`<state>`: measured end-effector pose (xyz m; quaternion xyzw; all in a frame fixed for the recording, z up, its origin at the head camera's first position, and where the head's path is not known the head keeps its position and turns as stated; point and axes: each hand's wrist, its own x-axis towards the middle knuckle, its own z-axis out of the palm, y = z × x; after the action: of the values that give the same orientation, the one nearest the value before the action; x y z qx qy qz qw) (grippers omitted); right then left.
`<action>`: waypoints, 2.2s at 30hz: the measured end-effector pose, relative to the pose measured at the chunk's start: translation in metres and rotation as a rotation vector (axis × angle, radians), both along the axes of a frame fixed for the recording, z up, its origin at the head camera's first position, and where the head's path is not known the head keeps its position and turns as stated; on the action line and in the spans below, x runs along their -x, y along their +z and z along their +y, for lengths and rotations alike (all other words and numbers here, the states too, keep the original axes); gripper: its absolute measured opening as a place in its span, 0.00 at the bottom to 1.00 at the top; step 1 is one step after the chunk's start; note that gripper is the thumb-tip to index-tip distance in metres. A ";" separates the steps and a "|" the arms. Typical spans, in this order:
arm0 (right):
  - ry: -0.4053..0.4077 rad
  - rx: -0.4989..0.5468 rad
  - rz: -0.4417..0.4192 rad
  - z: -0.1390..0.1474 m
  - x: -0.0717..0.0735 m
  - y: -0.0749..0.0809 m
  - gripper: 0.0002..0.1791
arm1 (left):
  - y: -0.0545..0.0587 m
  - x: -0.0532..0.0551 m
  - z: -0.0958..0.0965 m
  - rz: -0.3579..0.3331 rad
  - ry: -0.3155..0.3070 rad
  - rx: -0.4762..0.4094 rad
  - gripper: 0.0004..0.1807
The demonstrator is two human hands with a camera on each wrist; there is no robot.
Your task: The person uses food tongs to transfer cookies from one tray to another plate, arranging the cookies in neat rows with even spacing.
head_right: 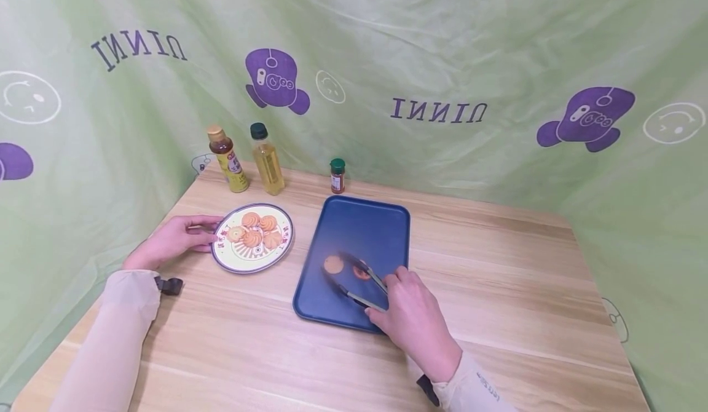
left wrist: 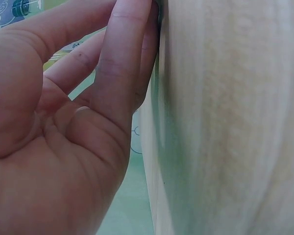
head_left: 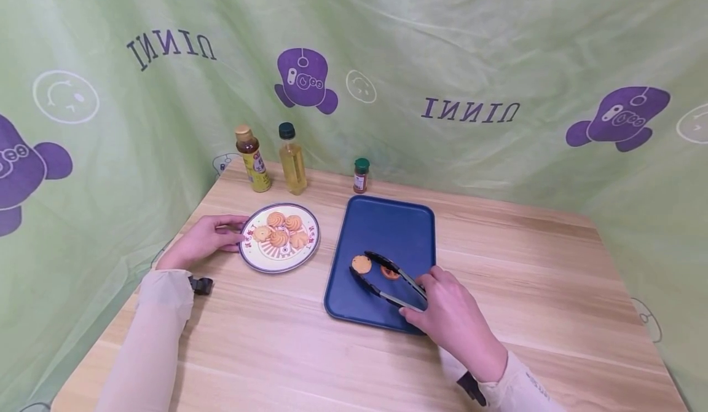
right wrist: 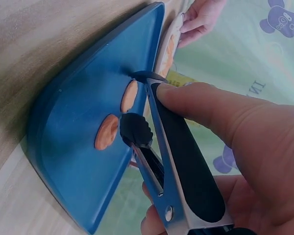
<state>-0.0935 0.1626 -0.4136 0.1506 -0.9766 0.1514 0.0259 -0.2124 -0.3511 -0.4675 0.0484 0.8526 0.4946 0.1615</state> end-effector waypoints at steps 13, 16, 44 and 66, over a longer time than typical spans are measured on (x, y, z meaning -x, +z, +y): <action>-0.008 0.011 -0.040 0.000 0.002 0.000 0.30 | -0.001 0.000 -0.001 0.008 0.002 0.026 0.33; -0.010 0.016 -0.050 -0.001 0.002 0.000 0.30 | -0.003 0.000 -0.001 0.004 0.010 0.035 0.33; 0.044 0.052 -0.003 -0.025 0.014 0.012 0.27 | -0.001 0.000 -0.002 0.006 0.021 0.039 0.33; 0.178 0.178 -0.018 -0.117 0.028 -0.004 0.27 | 0.000 -0.002 0.001 0.037 0.005 0.038 0.33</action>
<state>-0.1211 0.0458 -0.4175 0.2326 -0.9422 0.2406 0.0170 -0.2108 -0.3505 -0.4674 0.0525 0.8648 0.4778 0.1453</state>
